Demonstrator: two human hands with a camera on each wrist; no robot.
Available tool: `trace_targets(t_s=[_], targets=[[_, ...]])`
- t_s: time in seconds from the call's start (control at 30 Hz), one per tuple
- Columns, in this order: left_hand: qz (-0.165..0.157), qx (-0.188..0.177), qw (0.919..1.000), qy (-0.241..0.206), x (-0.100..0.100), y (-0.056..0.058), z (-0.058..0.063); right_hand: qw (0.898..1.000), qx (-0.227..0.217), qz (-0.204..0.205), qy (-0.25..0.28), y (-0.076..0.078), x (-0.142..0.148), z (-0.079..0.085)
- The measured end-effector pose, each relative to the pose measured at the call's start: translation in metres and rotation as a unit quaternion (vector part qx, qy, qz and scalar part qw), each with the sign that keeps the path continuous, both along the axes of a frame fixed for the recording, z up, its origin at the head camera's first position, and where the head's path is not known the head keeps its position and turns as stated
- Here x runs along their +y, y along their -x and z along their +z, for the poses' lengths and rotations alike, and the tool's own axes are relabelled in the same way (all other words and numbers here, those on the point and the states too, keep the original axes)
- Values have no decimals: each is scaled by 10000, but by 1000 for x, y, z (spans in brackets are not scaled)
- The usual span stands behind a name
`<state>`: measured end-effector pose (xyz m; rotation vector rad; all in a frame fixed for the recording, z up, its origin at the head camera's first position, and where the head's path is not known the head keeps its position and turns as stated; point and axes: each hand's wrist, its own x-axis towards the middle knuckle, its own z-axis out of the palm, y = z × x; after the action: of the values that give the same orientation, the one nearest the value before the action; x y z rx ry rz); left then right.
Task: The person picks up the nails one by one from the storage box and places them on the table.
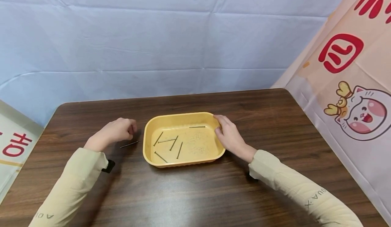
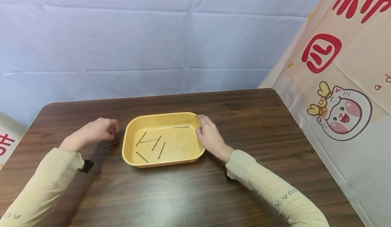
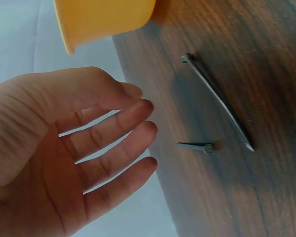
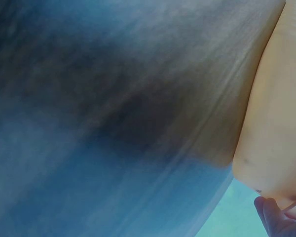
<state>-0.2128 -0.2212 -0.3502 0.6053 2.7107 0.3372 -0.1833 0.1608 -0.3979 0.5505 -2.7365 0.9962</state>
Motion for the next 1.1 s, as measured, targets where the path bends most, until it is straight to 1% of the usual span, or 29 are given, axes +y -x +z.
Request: trace_targets(t_s=[0.17,0.37,0.63,0.8,1.1], targets=[[9,-17,10000,-18,3,2,3,10000,58,-14,14,1,1,0],[11,-103,9999,-56,8,3,11,9999,116,-19,28,1,2,-1],[-14,-1,10000,-54,12,2,18,10000,67,4,14,1,0,-1],[-1,-34,10000,-67,15,0,22,10000,28,1,24,1,0,-1],[-119,225,9997,-18,22,-2,30,10000,11,1,0,1,0,-1]])
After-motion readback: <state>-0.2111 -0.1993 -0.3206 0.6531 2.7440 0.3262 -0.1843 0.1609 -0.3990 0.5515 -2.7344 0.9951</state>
